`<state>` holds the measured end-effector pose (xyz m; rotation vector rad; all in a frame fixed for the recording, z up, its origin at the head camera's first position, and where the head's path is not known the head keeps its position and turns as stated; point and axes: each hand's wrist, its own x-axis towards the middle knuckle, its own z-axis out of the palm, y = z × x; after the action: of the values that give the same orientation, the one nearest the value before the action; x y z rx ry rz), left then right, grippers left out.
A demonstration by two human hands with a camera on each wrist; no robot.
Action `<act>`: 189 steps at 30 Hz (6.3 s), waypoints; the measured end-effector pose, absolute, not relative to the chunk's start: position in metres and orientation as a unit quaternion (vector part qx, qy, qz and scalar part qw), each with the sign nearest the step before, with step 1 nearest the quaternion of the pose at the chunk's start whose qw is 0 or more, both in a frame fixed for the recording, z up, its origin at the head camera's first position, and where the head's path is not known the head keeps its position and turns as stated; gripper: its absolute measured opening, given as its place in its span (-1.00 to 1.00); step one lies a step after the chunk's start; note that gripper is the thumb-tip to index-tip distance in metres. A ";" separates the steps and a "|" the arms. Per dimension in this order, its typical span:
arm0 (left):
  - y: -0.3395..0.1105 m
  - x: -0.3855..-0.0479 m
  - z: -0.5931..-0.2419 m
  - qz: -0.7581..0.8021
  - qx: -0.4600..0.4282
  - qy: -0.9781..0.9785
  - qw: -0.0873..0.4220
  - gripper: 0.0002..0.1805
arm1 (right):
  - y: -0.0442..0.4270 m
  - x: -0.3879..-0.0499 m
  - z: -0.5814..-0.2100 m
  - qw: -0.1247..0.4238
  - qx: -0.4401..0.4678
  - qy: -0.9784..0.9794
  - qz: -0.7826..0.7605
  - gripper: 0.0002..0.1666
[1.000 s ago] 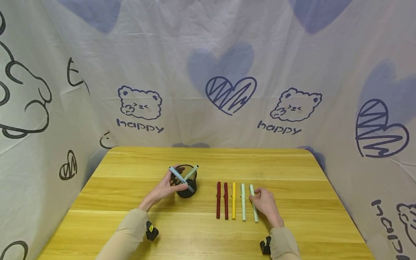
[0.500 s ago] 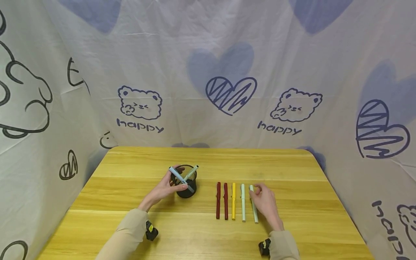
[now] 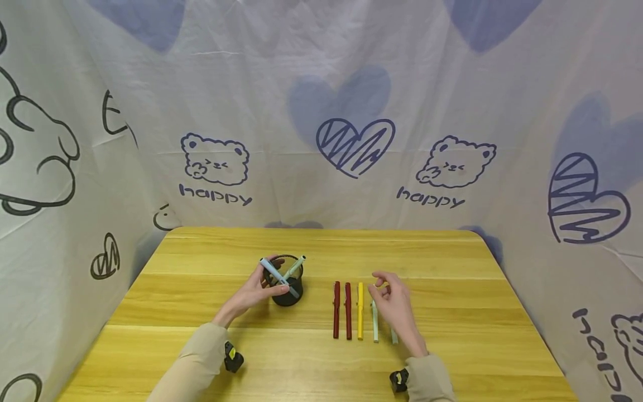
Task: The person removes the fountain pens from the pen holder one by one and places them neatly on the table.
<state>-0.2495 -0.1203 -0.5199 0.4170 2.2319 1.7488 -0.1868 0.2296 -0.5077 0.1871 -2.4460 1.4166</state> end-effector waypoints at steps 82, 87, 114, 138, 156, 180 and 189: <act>-0.120 -0.253 -0.523 0.613 0.153 0.763 0.137 -0.04 | 0.105 -0.251 -0.491 0.096 0.154 -0.823 0.537 -0.83; -0.121 -0.253 -0.523 0.613 0.153 0.762 0.140 -0.02 | 0.108 -0.245 -0.491 0.128 0.155 -0.810 0.550 -0.83; -0.122 -0.252 -0.523 0.606 0.152 0.768 0.140 -0.03 | 0.131 -0.211 -0.490 0.189 0.099 -0.707 0.674 -0.78; -0.122 -0.252 -0.523 0.609 0.161 0.764 0.139 -0.05 | 0.178 -0.193 -0.505 0.197 0.097 -0.610 0.761 -0.66; -0.122 -0.250 -0.521 0.612 0.159 0.763 0.134 -0.05 | 0.214 -0.179 -0.512 0.208 0.057 -0.546 0.810 -0.65; -0.122 -0.250 -0.522 0.612 0.160 0.762 0.138 -0.02 | 0.272 -0.167 -0.531 0.161 0.054 -0.554 0.815 -0.70; -0.122 -0.250 -0.522 0.611 0.157 0.764 0.136 -0.05 | 0.292 -0.168 -0.540 0.113 0.103 -0.596 0.789 -0.62</act>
<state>-0.2501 -0.1218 -0.5222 0.4531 2.2116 1.7689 -0.1683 0.2918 -0.5397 0.3033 -1.7476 2.3138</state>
